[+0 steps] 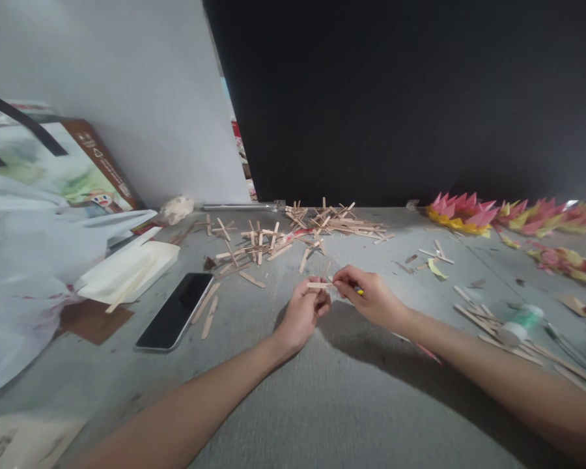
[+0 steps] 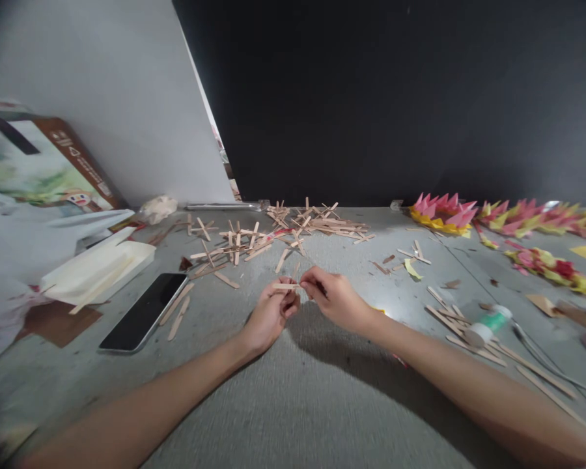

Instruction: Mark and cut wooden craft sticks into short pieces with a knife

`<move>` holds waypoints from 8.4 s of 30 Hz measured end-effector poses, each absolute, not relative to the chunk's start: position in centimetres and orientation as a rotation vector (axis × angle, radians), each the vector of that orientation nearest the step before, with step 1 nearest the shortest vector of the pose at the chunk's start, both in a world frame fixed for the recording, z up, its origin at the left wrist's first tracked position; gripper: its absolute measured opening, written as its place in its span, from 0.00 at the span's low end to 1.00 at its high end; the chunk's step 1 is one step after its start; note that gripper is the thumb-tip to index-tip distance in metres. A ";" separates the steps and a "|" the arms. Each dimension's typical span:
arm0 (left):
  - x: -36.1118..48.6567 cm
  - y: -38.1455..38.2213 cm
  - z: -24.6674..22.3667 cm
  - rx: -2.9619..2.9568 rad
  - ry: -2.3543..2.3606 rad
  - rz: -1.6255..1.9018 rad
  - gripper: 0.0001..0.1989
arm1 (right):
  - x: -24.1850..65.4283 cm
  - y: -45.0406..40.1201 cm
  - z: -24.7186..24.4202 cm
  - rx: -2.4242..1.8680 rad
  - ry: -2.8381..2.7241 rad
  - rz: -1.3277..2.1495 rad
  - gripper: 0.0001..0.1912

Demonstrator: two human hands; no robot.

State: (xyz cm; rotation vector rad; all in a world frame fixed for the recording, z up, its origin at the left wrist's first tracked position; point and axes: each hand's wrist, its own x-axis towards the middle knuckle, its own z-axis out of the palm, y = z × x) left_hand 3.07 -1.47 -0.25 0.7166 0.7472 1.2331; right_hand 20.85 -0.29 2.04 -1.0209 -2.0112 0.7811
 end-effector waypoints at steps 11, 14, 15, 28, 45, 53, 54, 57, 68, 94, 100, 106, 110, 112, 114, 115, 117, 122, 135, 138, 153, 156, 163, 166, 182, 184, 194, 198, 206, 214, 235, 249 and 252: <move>3.0 -2.3 0.7 0.707 0.582 1.148 0.18 | 20.2 -0.9 1.1 -1.079 -1.814 0.886 0.13; 2.9 -2.4 0.5 0.774 0.542 1.113 0.19 | 20.1 -0.9 0.6 -1.051 -1.761 0.925 0.13; 2.8 -2.5 0.5 0.793 0.536 1.108 0.20 | 20.1 -1.0 0.5 -1.040 -1.743 0.936 0.13; 3.0 -1.9 -0.5 0.870 0.591 1.115 0.19 | 20.3 -0.8 -0.4 -1.005 -1.695 0.820 0.11; 3.2 -2.5 0.2 0.959 0.729 1.142 0.28 | 19.1 -2.4 0.3 -0.906 -1.628 0.908 0.14; 2.8 -2.5 -0.2 1.007 0.778 1.142 0.27 | 19.1 -2.9 1.3 -0.906 -1.577 1.190 0.23; 2.8 -2.5 -0.2 1.012 0.767 1.142 0.27 | 19.1 -2.8 1.3 -0.920 -1.590 1.194 0.21; 2.8 -2.5 -0.2 1.026 0.750 1.158 0.24 | 19.1 -2.7 1.5 -0.928 -1.591 1.237 0.18; 2.9 -2.6 -0.3 0.984 0.736 1.143 0.24 | 19.4 -2.4 1.9 -0.907 -1.559 1.298 0.17; 3.2 -2.7 -0.3 0.948 0.703 1.108 0.24 | 19.6 -2.8 1.5 -0.915 -1.605 1.206 0.20; 3.3 -2.6 -0.6 0.886 0.726 1.130 0.27 | 19.3 -2.5 1.2 -0.942 -1.560 1.250 0.20; 3.4 -2.5 -0.7 0.887 0.760 1.128 0.26 | 18.6 -2.7 1.5 -0.911 -1.475 1.319 0.19; 3.4 -2.5 -0.9 0.905 0.748 1.142 0.24 | 18.6 -2.7 1.2 -0.885 -1.467 1.322 0.18; 3.4 -2.6 -0.8 0.905 0.750 1.145 0.24 | 18.7 -2.6 1.0 -0.865 -1.462 1.331 0.18; 3.4 -2.7 -0.7 0.907 0.754 1.146 0.24 | 18.6 -2.6 1.0 -0.858 -1.443 1.347 0.18; 3.4 -2.7 -0.6 0.909 0.755 1.147 0.24 | 18.5 -2.7 1.1 -0.862 -1.430 1.353 0.19; 3.4 -2.8 -0.5 0.914 0.750 1.152 0.24 | 18.4 -2.8 1.2 -0.882 -1.413 1.357 0.21; 3.5 -2.7 -0.4 0.920 0.743 1.163 0.23 | 18.2 -2.9 1.2 -0.900 -1.414 1.349 0.21; 3.4 -2.8 -0.3 0.913 0.765 1.151 0.22 | 18.1 -2.9 1.0 -0.870 -1.412 1.337 0.18; 3.4 -2.9 -0.2 0.912 0.777 1.147 0.22 | 18.1 -2.8 1.0 -0.866 -1.414 1.353 0.18; 3.4 -2.7 -0.5 0.904 0.740 1.158 0.22 | 18.1 -2.4 0.7 -0.815 -1.398 1.394 0.18; 3.4 -2.7 -0.3 0.913 0.739 1.160 0.22 | 18.2 -2.5 0.7 -0.809 -1.405 1.386 0.18; 3.5 -2.7 -0.3 0.906 0.746 1.160 0.24 | 18.3 -2.4 0.6 -0.807 -1.427 1.379 0.17; 3.5 -2.7 -0.4 0.893 0.752 1.161 0.24 | 18.3 -2.3 0.4 -0.799 -1.424 1.396 0.18; 2.6 -2.8 -0.5 1.426 0.856 1.176 0.21 | 19.5 -2.2 1.3 -0.875 -1.557 1.260 0.19; 2.2 -2.9 -0.5 1.599 0.901 1.183 0.19 | 19.5 -2.5 1.5 -0.843 -1.567 1.234 0.17; 0.8 -3.2 0.2 2.009 0.893 1.174 0.13 | 20.0 -3.2 0.8 -0.683 -1.710 0.896 0.07; 0.5 -3.3 0.1 2.020 0.803 1.203 0.12 | 20.5 -3.4 0.9 -0.609 -1.811 0.703 0.06; 0.3 -3.7 -0.1 2.064 0.751 1.227 0.13 | 20.8 -3.8 1.1 -0.552 -1.890 0.459 0.09; 0.3 -4.3 0.3 1.997 0.768 1.240 0.12 | 20.6 -4.1 1.7 -0.567 -1.886 0.537 0.11; 0.9 -4.9 0.3 1.958 0.818 1.272 0.10 | 20.5 -4.2 1.9 -0.610 -1.855 0.650 0.09; 1.5 -4.1 0.2 1.730 0.790 1.107 0.20 | 20.3 -3.0 1.5 -0.820 -1.521 0.954 0.08; 1.6 -4.0 0.2 1.720 0.860 1.082 0.21 | 20.2 -2.5 1.1 -0.843 -1.349 1.055 0.10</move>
